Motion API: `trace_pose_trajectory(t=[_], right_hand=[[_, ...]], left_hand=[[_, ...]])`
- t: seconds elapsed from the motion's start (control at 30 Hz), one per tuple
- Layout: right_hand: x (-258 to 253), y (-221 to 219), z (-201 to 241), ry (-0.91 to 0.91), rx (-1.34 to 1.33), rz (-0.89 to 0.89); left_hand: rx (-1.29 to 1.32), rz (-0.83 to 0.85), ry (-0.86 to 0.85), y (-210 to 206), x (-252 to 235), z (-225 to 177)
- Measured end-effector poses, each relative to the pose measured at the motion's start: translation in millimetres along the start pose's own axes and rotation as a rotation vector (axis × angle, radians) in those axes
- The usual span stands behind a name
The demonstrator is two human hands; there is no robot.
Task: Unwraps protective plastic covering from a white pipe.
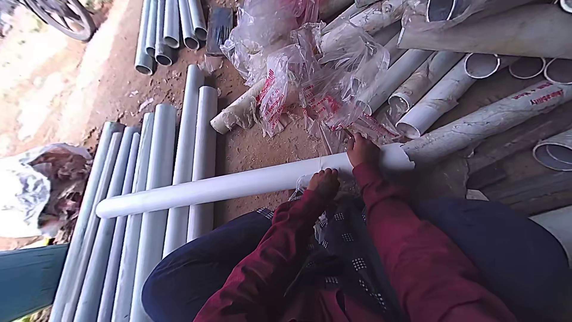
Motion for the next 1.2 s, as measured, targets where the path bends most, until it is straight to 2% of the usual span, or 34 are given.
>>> trace_pose_trajectory(t=[0.07, 0.23, 0.27, 0.37, 0.4, 0.43, 0.5, 0.53, 0.57, 0.67, 0.73, 0.83, 0.93, 1.03, 1.2], right_hand=[[-4, 1, 2, -0.005, 0.023, 0.034], [-3, -3, 4, 0.02, 0.011, 0.004], [-3, -4, 2, 0.024, 0.016, -0.014], [0, -6, 0, 0.037, 0.027, -0.036], [1, -7, 0, 0.046, 0.024, -0.053], [2, -7, 0, 0.057, 0.02, -0.073], [4, -9, -3, 0.08, 0.014, -0.096], [4, -9, -4, 0.085, 0.009, -0.093], [4, -9, -4, 0.087, 0.006, -0.091], [2, -7, -5, 0.077, 0.006, -0.089], [2, -4, -2, 0.032, 0.026, -0.027], [-3, 3, 2, -0.014, 0.056, 0.046], [-10, 4, 4, -0.024, 0.045, 0.085], [-15, 7, 5, -0.037, 0.03, 0.102], [-17, 5, 5, -0.018, 0.034, 0.11]], left_hand=[[0.032, 0.021, -0.005, -9, 8, 4], [0.149, -0.092, -0.071, -26, 29, 33], [0.137, -0.181, -0.123, -30, 34, 35], [0.144, -0.801, -0.315, -49, 26, 41], [0.132, -0.851, -0.309, -47, 21, 43], [0.114, -0.81, -0.275, -43, 15, 44], [0.065, -0.584, -0.193, -37, -1, 45], [0.049, -0.497, -0.195, -38, -10, 49], [0.043, -0.486, -0.245, -44, -18, 53], [0.126, -0.722, -0.482, -65, -31, 67], [0.198, -0.794, -0.569, -72, -27, 70], [0.265, -0.794, -0.611, -77, -15, 69], [0.276, -0.721, -0.622, -82, 3, 78], [0.316, -0.699, -0.641, -93, 26, 101], [0.332, -0.612, -0.539, -103, 82, 152]])
Point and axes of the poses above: each hand's wrist, its own x-axis away from the middle knuckle, its own y-axis out of the back of the hand, z = x × y, the point moved 1 cm from there along -x, towards the middle knuckle, and after that the axes turned 4 degrees about z, right-handed, at the moved point
